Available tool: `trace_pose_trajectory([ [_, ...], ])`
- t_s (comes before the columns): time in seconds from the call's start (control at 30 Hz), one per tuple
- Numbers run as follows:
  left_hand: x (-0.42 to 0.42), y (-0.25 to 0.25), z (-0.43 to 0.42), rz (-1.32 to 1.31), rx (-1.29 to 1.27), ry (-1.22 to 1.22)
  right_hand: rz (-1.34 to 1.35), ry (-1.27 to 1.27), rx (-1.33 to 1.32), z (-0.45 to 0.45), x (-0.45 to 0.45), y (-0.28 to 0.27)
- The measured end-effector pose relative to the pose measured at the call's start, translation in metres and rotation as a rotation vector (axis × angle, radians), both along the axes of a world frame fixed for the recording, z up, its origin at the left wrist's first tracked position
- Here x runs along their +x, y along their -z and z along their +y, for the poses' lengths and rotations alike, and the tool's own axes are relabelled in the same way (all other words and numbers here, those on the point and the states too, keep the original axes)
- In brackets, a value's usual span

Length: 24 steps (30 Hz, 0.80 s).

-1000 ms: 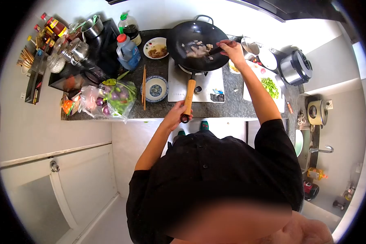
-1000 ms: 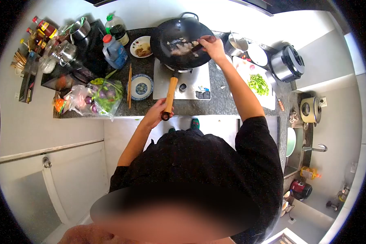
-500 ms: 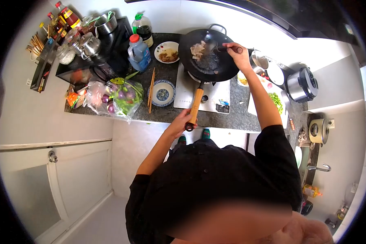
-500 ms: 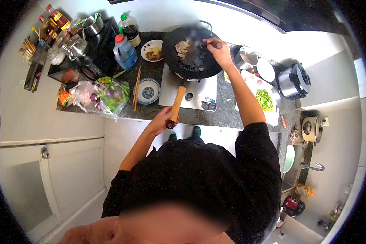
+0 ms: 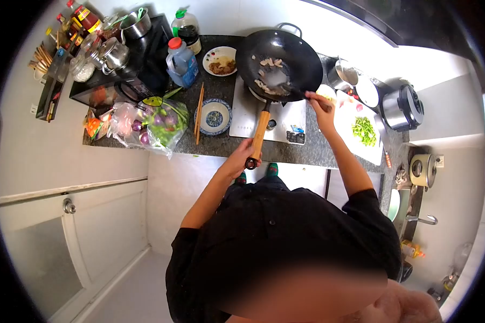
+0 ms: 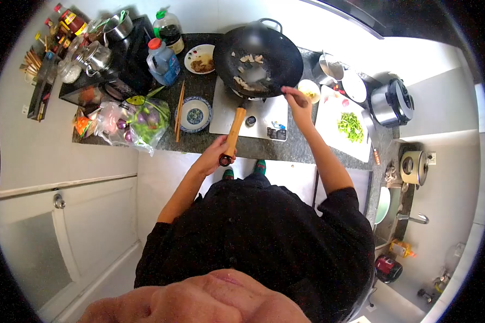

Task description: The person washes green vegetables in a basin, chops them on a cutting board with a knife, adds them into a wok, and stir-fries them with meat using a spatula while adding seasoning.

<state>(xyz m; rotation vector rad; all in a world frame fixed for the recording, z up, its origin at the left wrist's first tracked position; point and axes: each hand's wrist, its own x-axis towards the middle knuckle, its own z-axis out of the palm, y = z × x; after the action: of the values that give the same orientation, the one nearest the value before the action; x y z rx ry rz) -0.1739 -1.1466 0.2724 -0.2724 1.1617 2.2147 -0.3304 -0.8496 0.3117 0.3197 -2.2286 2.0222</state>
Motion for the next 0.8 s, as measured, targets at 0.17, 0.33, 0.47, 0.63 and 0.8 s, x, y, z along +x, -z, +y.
trace_pose_trajectory([
  [0.17, 0.003, -0.012, -0.006, 0.023, -0.05, -0.008, -0.139, 0.143, -0.007, -0.028, -0.057, -0.07],
  [0.33, 0.006, -0.023, -0.014, 0.014, -0.043, -0.022, -0.073, 0.225, -0.358, -0.054, -0.086, -0.035],
  [0.47, 0.007, -0.022, -0.013, 0.028, -0.007, -0.042, -0.122, 0.1, -0.294, -0.04, -0.035, -0.01],
  [0.63, 0.004, -0.018, -0.013, 0.016, -0.008, -0.038, -0.181, 0.134, -0.21, -0.009, 0.027, -0.058],
  [0.8, 0.005, -0.018, -0.012, 0.019, -0.012, -0.034, -0.084, 0.001, -0.016, -0.009, -0.004, -0.042],
])
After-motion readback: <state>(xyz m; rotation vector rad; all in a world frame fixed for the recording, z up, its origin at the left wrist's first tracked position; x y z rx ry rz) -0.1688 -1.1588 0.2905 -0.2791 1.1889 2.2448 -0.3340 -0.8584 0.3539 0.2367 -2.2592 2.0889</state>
